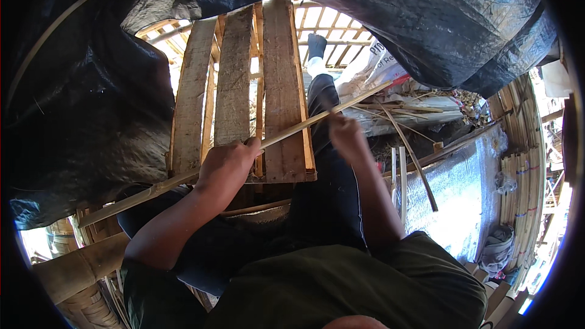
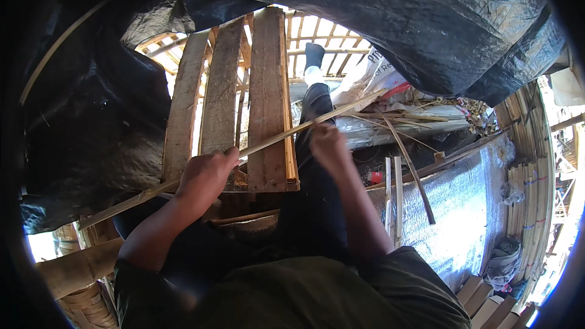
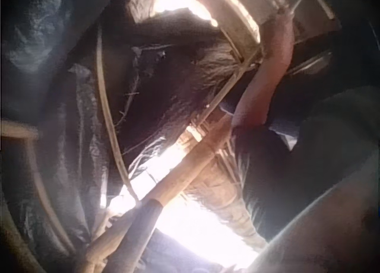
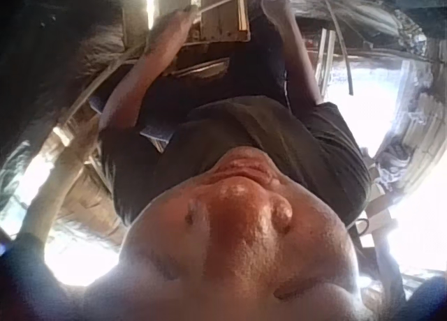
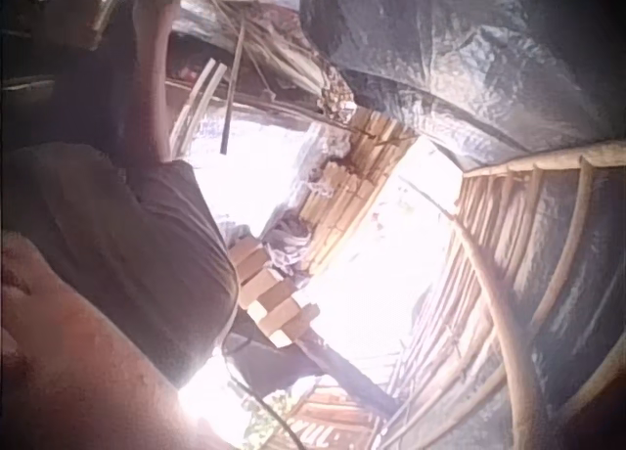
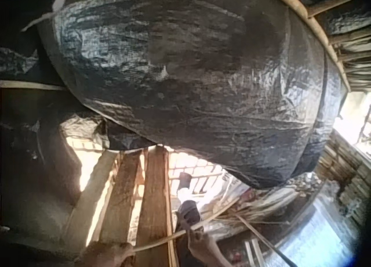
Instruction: The person scrapes a bamboo strip using a knife, holds a smartphone, and scrapes the bamboo strip again using the knife.
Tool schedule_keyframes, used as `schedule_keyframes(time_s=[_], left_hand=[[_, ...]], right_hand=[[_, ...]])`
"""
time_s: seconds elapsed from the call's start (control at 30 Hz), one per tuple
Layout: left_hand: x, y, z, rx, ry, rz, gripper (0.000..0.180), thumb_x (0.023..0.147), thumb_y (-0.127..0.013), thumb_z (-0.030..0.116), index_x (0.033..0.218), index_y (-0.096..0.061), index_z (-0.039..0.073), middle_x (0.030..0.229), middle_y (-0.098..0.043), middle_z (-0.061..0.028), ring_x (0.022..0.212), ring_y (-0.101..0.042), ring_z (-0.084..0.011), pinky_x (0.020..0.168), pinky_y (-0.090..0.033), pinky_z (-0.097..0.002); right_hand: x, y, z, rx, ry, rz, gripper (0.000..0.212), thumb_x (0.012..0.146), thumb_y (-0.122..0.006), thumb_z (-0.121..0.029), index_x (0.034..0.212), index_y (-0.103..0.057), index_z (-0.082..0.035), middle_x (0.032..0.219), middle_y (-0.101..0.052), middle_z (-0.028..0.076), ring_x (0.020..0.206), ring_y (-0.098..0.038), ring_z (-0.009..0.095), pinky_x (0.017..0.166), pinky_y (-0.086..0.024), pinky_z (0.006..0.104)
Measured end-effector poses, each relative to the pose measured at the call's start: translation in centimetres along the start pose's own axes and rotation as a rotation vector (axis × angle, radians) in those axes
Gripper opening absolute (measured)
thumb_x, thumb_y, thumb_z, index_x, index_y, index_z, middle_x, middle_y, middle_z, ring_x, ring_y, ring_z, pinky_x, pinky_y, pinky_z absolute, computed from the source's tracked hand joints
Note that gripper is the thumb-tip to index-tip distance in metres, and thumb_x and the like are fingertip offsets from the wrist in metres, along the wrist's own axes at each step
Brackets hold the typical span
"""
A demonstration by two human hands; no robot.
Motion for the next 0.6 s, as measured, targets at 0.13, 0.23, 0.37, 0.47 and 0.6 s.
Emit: schedule_keyframes(time_s=[0.13,0.23,0.37,0.47,0.6], left_hand=[[-0.8,-0.8,-0.6,-0.020,0.010,0.000,0.011,0.095,-0.058,0.019,0.099,-0.059,0.009,0.069,-0.066,-0.0115,0.065,-0.071,-0.0245,0.054,-0.056,-0.0352],[-0.4,-0.6,0.1,-0.015,0.012,0.025,0.011,0.094,-0.059,0.017,0.099,-0.059,0.008,0.067,-0.066,-0.0106,0.063,-0.071,-0.0242,0.054,-0.056,-0.0348],[-0.9,-1.3,0.3,0.033,0.003,0.112,0.009,0.093,-0.059,0.015,0.097,-0.060,0.008,0.063,-0.065,-0.0092,0.062,-0.070,-0.0238,0.053,-0.056,-0.0348],[-0.4,-2.1,0.6,-0.135,0.049,0.004,0.018,0.099,-0.054,0.024,0.095,-0.058,0.007,0.066,-0.065,-0.0144,0.066,-0.069,-0.0317,0.056,-0.054,-0.0423],[-0.5,-1.5,-0.1,-0.246,0.084,-0.007,0.022,0.101,-0.049,0.026,0.098,-0.057,0.006,0.071,-0.066,-0.0176,0.069,-0.069,-0.0360,0.059,-0.053,-0.0465]], right_hand=[[-0.5,0.1,-1.4,-0.013,0.057,-0.063,0.049,0.102,-0.050,-0.035,0.072,-0.064,0.002,0.048,-0.050,0.006,0.041,-0.041,0.011,0.041,-0.034,0.0339],[0.3,1.3,-0.9,0.004,-0.060,0.048,0.053,0.101,-0.051,-0.039,0.072,-0.062,0.003,0.048,-0.051,0.007,0.038,-0.039,0.013,0.041,-0.035,0.0335],[-3.3,-1.4,-3.5,-0.103,-0.015,-0.153,0.056,0.101,-0.049,-0.044,0.076,-0.064,0.003,0.048,-0.051,0.009,0.044,-0.056,0.020,0.045,-0.041,0.0399],[0.2,0.5,-0.7,-0.143,0.138,0.121,0.056,0.101,-0.048,-0.044,0.077,-0.064,0.003,0.051,-0.053,0.009,0.048,-0.057,0.019,0.047,-0.042,0.0388],[-1.4,1.1,-0.1,-0.145,0.165,-0.138,0.044,0.102,-0.048,-0.037,0.083,-0.062,-0.001,0.057,-0.051,0.002,0.046,-0.047,0.011,0.044,-0.037,0.0316]])
Point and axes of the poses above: each hand's wrist, its own x-axis towards the middle knuckle, its own y-axis out of the back of the hand, z = x × y, the point moved 4 cm from there along x, towards the middle knuckle
